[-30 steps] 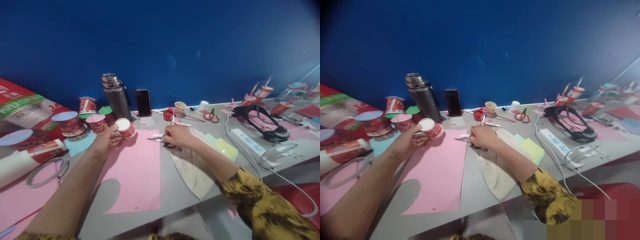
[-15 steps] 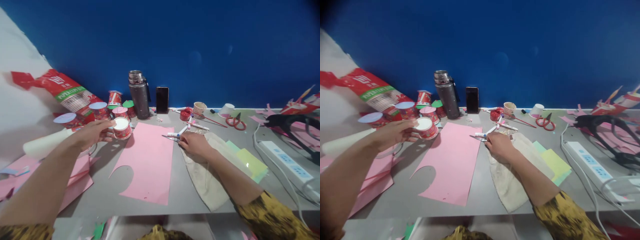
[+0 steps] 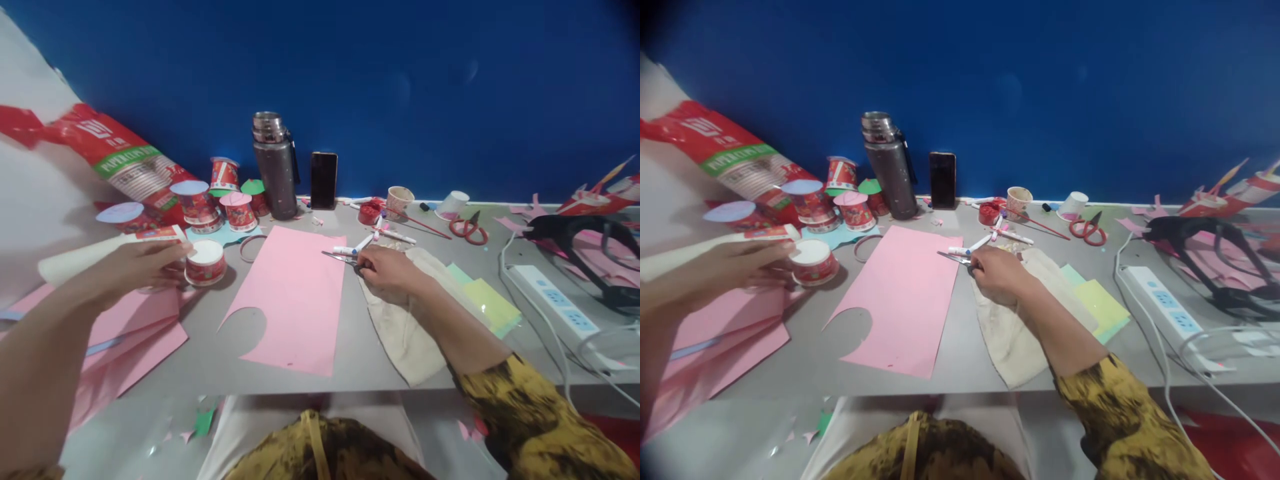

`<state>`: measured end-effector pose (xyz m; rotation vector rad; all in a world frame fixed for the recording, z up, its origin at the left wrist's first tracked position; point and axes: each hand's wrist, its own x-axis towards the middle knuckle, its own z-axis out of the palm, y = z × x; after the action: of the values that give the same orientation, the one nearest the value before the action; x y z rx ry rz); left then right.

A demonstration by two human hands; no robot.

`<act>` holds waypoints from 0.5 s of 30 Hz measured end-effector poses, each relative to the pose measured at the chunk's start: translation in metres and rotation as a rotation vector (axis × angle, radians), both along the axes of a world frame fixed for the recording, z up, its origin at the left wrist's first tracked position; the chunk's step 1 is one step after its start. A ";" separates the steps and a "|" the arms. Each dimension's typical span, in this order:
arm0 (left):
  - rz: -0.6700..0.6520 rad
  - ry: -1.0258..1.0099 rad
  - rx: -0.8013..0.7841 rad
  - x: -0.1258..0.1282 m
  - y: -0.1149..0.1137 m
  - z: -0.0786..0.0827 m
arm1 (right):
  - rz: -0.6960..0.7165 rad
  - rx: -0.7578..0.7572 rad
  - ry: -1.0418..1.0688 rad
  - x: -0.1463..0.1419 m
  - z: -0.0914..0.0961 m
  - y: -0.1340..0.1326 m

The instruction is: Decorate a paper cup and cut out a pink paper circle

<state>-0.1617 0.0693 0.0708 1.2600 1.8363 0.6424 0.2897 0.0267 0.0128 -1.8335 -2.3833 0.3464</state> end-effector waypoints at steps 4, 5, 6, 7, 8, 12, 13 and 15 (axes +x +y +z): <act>0.070 0.069 0.082 0.012 -0.005 0.005 | -0.012 0.000 -0.010 0.000 -0.002 0.001; 0.062 0.147 0.096 0.015 -0.008 0.008 | -0.013 -0.001 -0.010 0.000 -0.002 0.001; 0.054 0.267 0.132 0.018 -0.012 0.011 | -0.010 -0.003 -0.008 0.001 -0.001 0.001; 0.035 0.445 0.186 0.022 -0.017 0.014 | -0.002 -0.009 -0.003 0.002 0.000 0.000; 0.048 0.666 0.264 0.027 -0.024 0.016 | 0.011 -0.018 0.004 0.003 0.002 0.000; 0.062 0.746 0.575 0.058 -0.052 0.014 | 0.077 -0.062 0.030 0.006 0.008 -0.002; -0.075 0.689 0.490 0.067 -0.055 0.009 | 0.078 -0.066 0.026 0.006 0.009 -0.002; -0.300 0.558 0.303 0.082 -0.053 -0.007 | 0.048 -0.056 0.016 0.004 0.009 -0.003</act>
<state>-0.0792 0.0158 0.0641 2.0316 1.9640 0.4366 0.2939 0.0241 0.0222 -1.7914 -2.4347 0.4347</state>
